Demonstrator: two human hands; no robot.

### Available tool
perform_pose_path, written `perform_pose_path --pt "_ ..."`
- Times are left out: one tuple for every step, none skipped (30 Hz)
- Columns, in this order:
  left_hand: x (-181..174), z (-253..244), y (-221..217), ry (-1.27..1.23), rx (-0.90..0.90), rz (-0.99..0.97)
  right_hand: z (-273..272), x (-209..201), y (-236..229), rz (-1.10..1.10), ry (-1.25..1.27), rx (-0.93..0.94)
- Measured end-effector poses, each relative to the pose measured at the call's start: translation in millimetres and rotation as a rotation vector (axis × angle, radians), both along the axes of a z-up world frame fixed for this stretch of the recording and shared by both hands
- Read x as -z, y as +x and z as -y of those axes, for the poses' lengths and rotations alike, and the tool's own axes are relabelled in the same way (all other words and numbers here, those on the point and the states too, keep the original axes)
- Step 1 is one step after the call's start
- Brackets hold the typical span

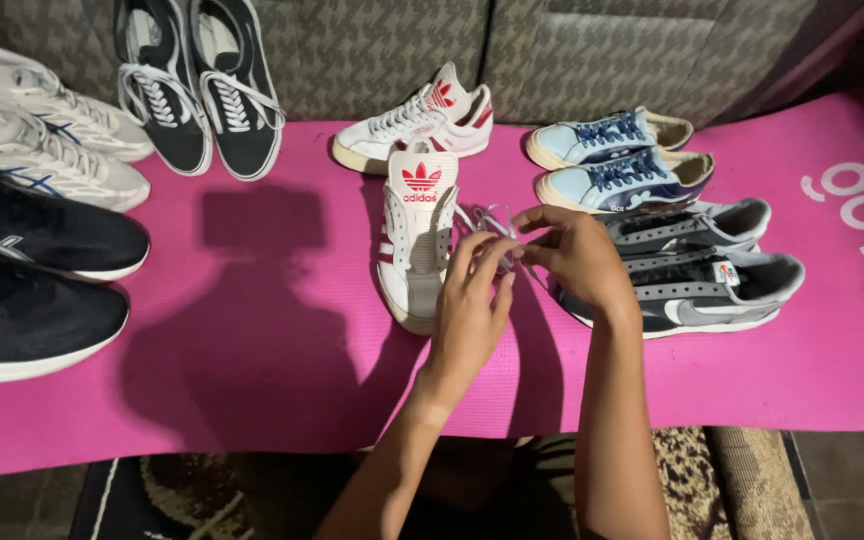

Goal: The person unlaces a white sneaker, removes the red insole, replaces it, and then begins relacing the shoe with a white lace.

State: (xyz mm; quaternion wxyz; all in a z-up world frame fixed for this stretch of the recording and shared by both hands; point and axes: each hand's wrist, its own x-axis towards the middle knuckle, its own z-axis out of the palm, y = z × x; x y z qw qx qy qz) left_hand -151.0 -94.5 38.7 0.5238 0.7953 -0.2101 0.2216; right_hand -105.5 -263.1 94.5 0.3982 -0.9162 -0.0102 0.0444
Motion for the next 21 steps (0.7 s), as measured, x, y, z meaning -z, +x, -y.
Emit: perform_pose_path --pt "-5 0 -4 -0.001 0.008 -0.002 -1 -5 -5 -0.002 -0.001 0.008" --pt "-10 -1 -7 0.031 0.032 -0.051 -3 -9 -10 -0.013 -0.006 0.023" --pt "-14 -2 -12 0.063 0.05 -0.102 -5 -13 -15 -0.027 -0.011 0.032" --pt "-8 0 -12 0.061 0.052 -0.105 -5 -15 -17 -0.029 -0.013 0.033" --pt "-2 1 -13 0.051 0.071 -0.122 -5 -17 -19 -0.024 0.116 -0.009" --pt "3 2 -13 0.041 0.09 -0.139 -6 -20 -21 -0.019 0.245 -0.051" --pt "-5 1 -14 0.04 0.088 -0.139 -5 -20 -21 -0.02 0.245 -0.052" --pt "-14 -1 -15 -0.002 0.124 -0.132 -4 -20 -22 -0.018 0.334 -0.093" --pt "-24 -3 -15 -0.044 0.159 -0.121 -4 -21 -22 -0.012 0.425 -0.134" --pt "-21 0 -11 -0.043 0.157 -0.118 -1 -20 -24 -0.01 0.425 -0.136" --pt "-18 2 -7 -0.104 0.16 -0.129 2 -19 -25 0.023 0.485 -0.114" --pt "-15 4 -4 -0.165 0.164 -0.139 4 -18 -26 0.056 0.546 -0.092" --pt "-12 3 -2 -0.164 0.165 -0.136 3 -21 -27 0.059 0.546 -0.091" --pt "-9 3 0 -0.177 0.174 -0.142 2 -24 -28 0.105 0.627 -0.114" --pt "-5 3 0 -0.19 0.182 -0.151 2 -26 -31 0.147 0.708 -0.135" --pt "-9 4 0 -0.19 0.184 -0.152 10 -15 -29 0.148 0.708 -0.133" --pt "-14 5 1 -0.15 0.198 -0.15 18 -4 -27 0.175 0.863 -0.157" --pt "-18 5 1 -0.11 0.212 -0.148 26 8 -24 0.201 1.018 -0.182" --pt "-7 10 6 -0.111 0.211 -0.148 32 4 -23 0.2 1.018 -0.182" --pt "4 15 11 -0.092 0.204 -0.182 38 1 -22 0.235 1.07 -0.184" --pt "15 20 17 -0.073 0.201 -0.216 45 -2 -21 0.272 1.12 -0.183"
